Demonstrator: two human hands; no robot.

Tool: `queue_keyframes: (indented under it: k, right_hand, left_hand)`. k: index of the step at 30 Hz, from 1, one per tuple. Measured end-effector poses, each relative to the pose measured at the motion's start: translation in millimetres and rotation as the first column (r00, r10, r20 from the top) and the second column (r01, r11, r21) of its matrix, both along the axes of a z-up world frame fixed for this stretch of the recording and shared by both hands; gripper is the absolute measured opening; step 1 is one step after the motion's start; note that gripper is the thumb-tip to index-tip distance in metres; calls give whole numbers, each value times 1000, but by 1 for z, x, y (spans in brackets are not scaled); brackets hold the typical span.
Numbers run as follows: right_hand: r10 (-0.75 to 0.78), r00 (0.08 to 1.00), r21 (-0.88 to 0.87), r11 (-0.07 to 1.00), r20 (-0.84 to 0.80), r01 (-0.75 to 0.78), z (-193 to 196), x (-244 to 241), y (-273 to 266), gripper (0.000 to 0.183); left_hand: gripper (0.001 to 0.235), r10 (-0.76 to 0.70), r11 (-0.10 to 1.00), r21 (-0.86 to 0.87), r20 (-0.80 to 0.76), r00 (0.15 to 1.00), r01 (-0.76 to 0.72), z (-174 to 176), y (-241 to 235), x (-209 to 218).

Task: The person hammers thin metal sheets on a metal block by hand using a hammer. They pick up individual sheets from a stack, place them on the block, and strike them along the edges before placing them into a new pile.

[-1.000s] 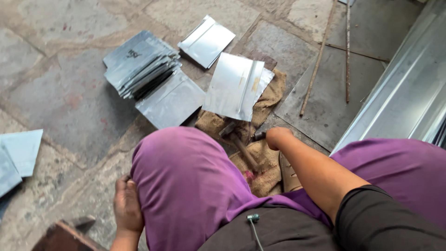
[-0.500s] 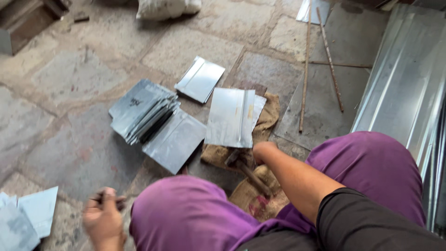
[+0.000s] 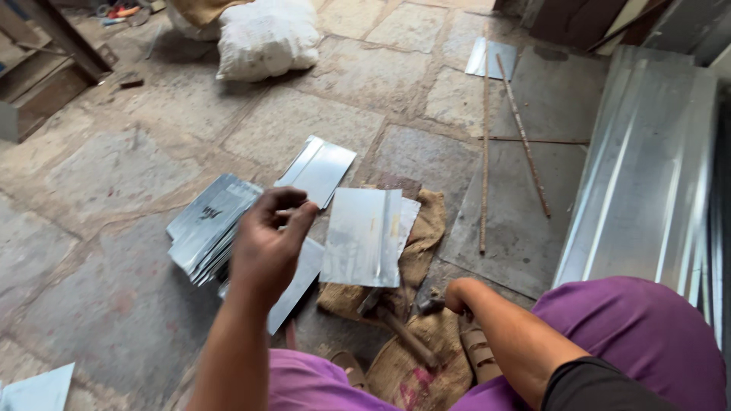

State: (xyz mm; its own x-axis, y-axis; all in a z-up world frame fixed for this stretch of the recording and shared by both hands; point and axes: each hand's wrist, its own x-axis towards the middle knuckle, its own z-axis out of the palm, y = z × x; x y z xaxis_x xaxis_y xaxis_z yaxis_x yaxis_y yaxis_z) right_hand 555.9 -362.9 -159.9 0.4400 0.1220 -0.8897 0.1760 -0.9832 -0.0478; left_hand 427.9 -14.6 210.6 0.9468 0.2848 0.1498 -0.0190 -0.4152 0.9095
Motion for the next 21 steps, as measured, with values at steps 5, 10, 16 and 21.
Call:
queue_keyframes:
  k: [5, 10, 16, 21]
  right_hand:
    - [-173, 980, 52, 984, 103, 168, 28, 40, -41, 22]
    - [-564, 749, 229, 826, 348, 515, 158, 61, -69, 23]
    - [-799, 299, 773, 591, 521, 230, 325, 19, -36, 71]
    - [-887, 439, 983, 72, 141, -171, 344, 19, -13, 32]
  left_hand:
    - [55, 71, 996, 77, -309, 948, -49, -115, 3, 78]
    - [82, 174, 832, 457, -753, 635, 314, -168, -1, 97]
    - [112, 192, 923, 319, -867, 459, 217, -241, 4, 116]
    - [121, 105, 941, 260, -833, 543, 216, -339, 18, 142]
